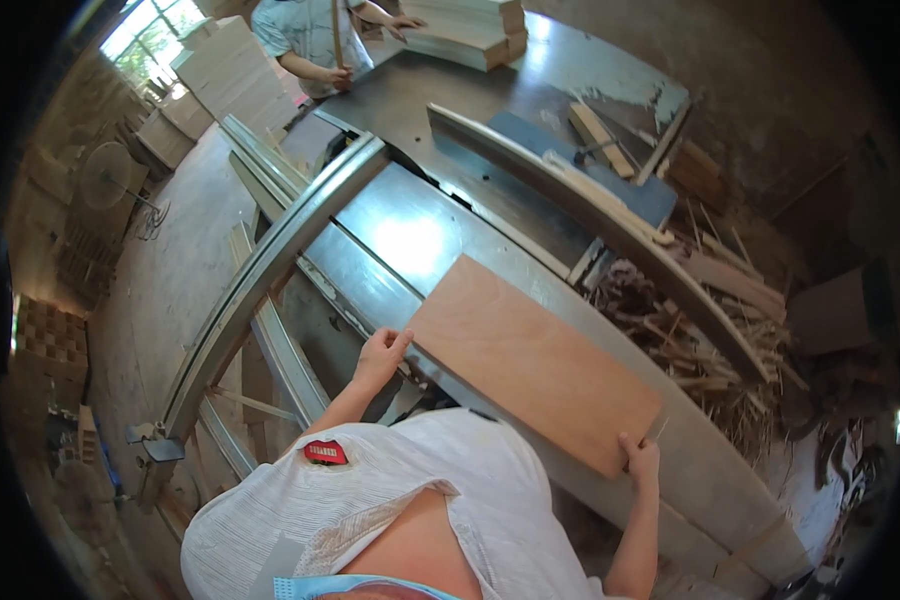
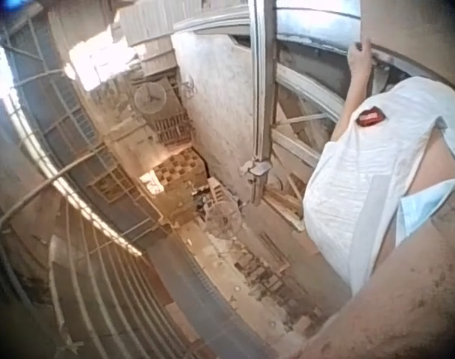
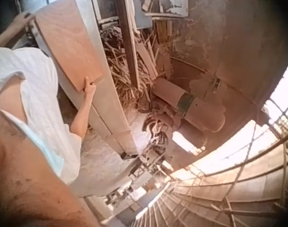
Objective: Cutting plywood boards and wood planks to size using a sliding table saw.
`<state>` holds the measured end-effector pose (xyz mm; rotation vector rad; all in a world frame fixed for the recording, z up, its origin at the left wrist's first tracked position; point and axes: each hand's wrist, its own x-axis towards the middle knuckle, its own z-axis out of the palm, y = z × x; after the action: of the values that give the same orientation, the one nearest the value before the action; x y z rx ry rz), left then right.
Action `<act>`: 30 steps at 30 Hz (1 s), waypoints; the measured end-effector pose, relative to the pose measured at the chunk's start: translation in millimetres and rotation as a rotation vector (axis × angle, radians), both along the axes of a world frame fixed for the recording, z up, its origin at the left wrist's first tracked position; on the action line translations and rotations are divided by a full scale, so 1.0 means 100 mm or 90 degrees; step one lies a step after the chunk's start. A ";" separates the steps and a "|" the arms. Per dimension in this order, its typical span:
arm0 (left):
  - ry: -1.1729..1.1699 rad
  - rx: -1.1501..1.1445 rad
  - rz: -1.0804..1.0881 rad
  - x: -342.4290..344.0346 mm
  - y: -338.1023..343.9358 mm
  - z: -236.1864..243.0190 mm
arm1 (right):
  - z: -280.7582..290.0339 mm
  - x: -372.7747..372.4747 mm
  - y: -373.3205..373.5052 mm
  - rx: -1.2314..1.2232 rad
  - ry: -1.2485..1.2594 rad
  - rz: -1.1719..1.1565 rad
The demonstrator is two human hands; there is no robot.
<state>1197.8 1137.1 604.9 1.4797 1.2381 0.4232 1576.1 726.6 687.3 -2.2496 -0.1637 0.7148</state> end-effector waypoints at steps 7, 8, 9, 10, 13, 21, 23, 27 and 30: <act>-0.193 -0.411 -0.034 0.53 -0.53 -0.12 | 0.00 0.04 -0.04 -0.009 0.024 -0.001; -0.213 -0.412 -0.001 0.61 -0.54 -0.13 | 0.02 0.03 -0.03 -0.006 0.022 0.020; -0.213 -0.386 0.001 0.64 -0.56 -0.12 | 0.04 0.02 -0.02 -0.011 0.010 0.023; -0.197 -0.374 0.011 0.68 -0.55 -0.11 | 0.05 0.01 0.00 -0.026 -0.004 0.005; -0.190 -0.331 0.024 0.74 -0.47 -0.06 | 0.04 -0.01 0.07 -0.013 0.026 -0.005; -0.095 -0.138 -0.005 1.31 0.19 -0.07 | -0.36 0.22 0.46 0.028 -0.040 0.022; -0.150 -0.222 0.000 1.48 0.29 -0.03 | -0.40 0.34 0.65 0.023 -0.097 0.014; -0.175 -0.211 -0.017 1.81 0.42 0.03 | -0.41 0.56 1.04 0.016 -0.122 0.041; -0.179 -0.210 0.034 2.06 0.64 0.05 | -0.37 0.73 1.35 0.014 -0.135 0.053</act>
<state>1404.1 1201.2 609.6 1.0702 1.0655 0.4231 1648.8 861.5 650.4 -2.3051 -0.3678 0.5139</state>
